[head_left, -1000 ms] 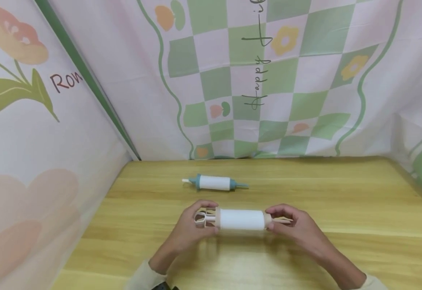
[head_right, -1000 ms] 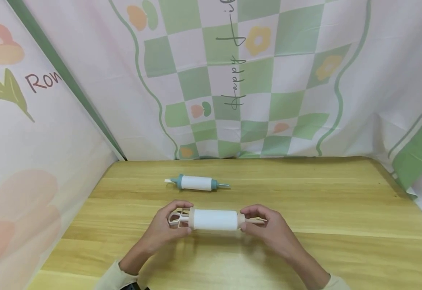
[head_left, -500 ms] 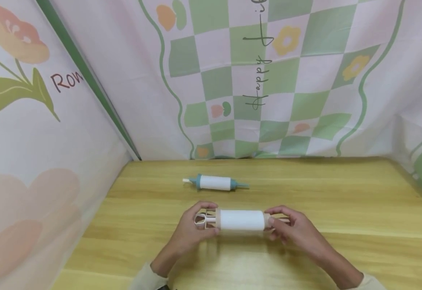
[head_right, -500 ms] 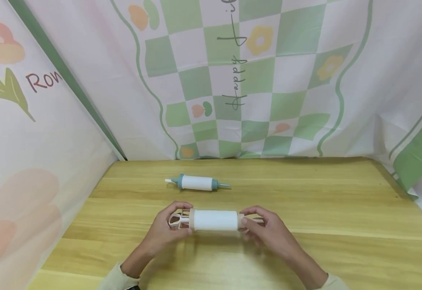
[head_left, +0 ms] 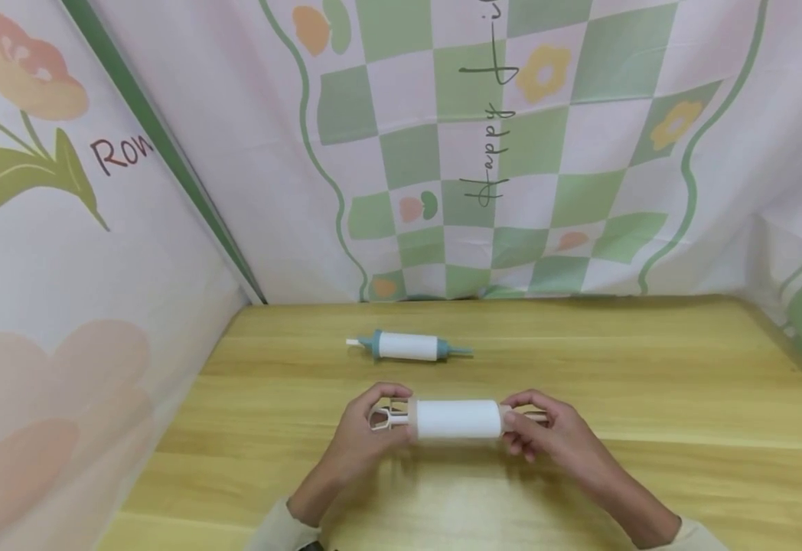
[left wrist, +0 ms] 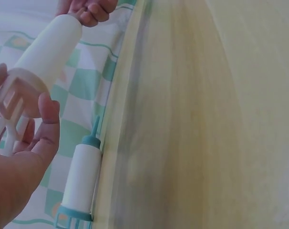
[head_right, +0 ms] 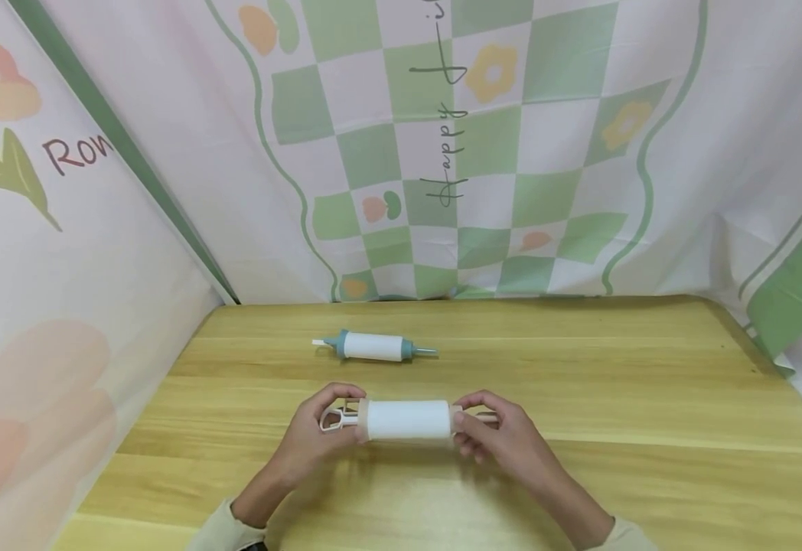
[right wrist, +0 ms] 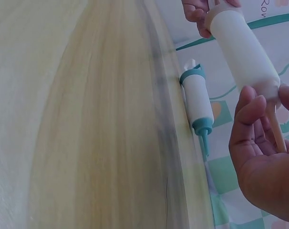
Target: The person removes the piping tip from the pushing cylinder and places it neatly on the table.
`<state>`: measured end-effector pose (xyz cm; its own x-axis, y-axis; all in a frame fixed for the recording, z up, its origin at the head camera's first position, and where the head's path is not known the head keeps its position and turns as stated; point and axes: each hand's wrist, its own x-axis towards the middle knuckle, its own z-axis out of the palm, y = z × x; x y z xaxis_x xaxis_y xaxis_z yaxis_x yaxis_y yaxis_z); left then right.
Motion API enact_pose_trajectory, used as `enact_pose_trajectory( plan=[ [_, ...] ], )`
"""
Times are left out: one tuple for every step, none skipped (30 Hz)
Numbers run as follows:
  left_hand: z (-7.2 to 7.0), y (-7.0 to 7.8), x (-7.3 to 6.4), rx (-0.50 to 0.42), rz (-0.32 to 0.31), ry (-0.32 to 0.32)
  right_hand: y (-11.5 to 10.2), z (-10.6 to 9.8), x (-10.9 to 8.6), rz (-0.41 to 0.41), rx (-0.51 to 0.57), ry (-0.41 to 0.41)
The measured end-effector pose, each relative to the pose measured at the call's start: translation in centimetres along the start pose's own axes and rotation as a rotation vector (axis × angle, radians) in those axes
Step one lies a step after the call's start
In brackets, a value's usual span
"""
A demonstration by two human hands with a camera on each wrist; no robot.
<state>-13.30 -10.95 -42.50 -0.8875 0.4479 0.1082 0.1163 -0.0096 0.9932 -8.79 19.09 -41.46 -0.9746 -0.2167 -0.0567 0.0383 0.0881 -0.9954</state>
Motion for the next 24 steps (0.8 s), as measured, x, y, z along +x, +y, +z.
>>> enact_pose_trajectory(
  plan=[
    [0.01, 0.00, 0.02, 0.005, -0.001, 0.004, 0.01, 0.03, 0.00, -0.006, 0.001, -0.005],
    [0.01, 0.00, 0.02, 0.006, -0.002, 0.006, 0.00, 0.06, 0.00, -0.007, 0.005, -0.007],
    [0.03, 0.02, 0.03, 0.007, -0.004, 0.008, 0.01, 0.07, -0.01, -0.008, 0.007, -0.008],
    [0.06, 0.04, 0.04, 0.006, -0.007, 0.011, 0.05, 0.08, 0.02, -0.009, 0.008, -0.006],
    [0.09, 0.08, 0.04, 0.007, -0.010, 0.015, 0.08, 0.09, 0.04, -0.010, 0.008, -0.004],
    [0.13, 0.12, 0.05, 0.009, -0.012, 0.020, 0.11, 0.10, 0.05, -0.013, 0.007, -0.003],
    [0.17, 0.16, 0.06, 0.010, -0.013, 0.025, 0.15, 0.12, 0.09, -0.011, 0.008, 0.001],
    [0.22, 0.19, 0.07, 0.012, -0.013, 0.030, 0.18, 0.14, 0.12, -0.011, 0.008, 0.006],
    [0.27, 0.24, 0.07, 0.015, -0.012, 0.036, 0.23, 0.16, 0.16, -0.011, 0.007, 0.012],
    [0.33, 0.28, 0.07, 0.019, -0.011, 0.042, 0.25, 0.19, 0.19, -0.011, 0.009, 0.017],
    [0.38, 0.30, 0.08, 0.023, -0.007, 0.047, 0.27, 0.21, 0.20, -0.018, 0.007, 0.019],
    [0.42, 0.31, 0.10, 0.028, -0.002, 0.051, 0.28, 0.24, 0.19, -0.023, 0.007, 0.022],
    [0.46, 0.31, 0.12, 0.034, 0.003, 0.054, 0.30, 0.27, 0.19, -0.030, 0.006, 0.026],
    [0.48, 0.30, 0.14, 0.041, 0.009, 0.056, 0.31, 0.30, 0.17, -0.034, 0.008, 0.031],
    [0.49, 0.28, 0.16, 0.046, 0.014, 0.058, 0.31, 0.33, 0.13, -0.042, 0.008, 0.033],
    [0.49, 0.25, 0.19, 0.051, 0.018, 0.059, 0.31, 0.36, 0.09, -0.052, 0.007, 0.035],
    [0.49, 0.23, 0.23, 0.054, 0.021, 0.059, 0.31, 0.39, 0.06, -0.060, 0.006, 0.038],
    [0.49, 0.22, 0.24, 0.056, 0.023, 0.060, 0.33, 0.41, 0.01, -0.068, 0.005, 0.040],
    [0.48, 0.21, 0.24, 0.057, 0.023, 0.061, 0.34, 0.44, 0.00, -0.076, 0.005, 0.041],
    [0.48, 0.22, 0.24, 0.058, 0.023, 0.062, 0.34, 0.47, -0.02, -0.078, 0.006, 0.045],
    [0.48, 0.23, 0.24, 0.057, 0.022, 0.063, 0.37, 0.48, -0.04, -0.082, 0.002, 0.046],
    [0.47, 0.24, 0.25, 0.054, 0.020, 0.064, 0.40, 0.49, -0.01, -0.079, 0.003, 0.053],
    [0.47, 0.26, 0.25, 0.051, 0.019, 0.064, 0.43, 0.50, 0.00, -0.074, 0.004, 0.058],
    [0.47, 0.28, 0.25, 0.048, 0.017, 0.064, 0.48, 0.50, 0.03, -0.074, 0.001, 0.061]
  ],
)
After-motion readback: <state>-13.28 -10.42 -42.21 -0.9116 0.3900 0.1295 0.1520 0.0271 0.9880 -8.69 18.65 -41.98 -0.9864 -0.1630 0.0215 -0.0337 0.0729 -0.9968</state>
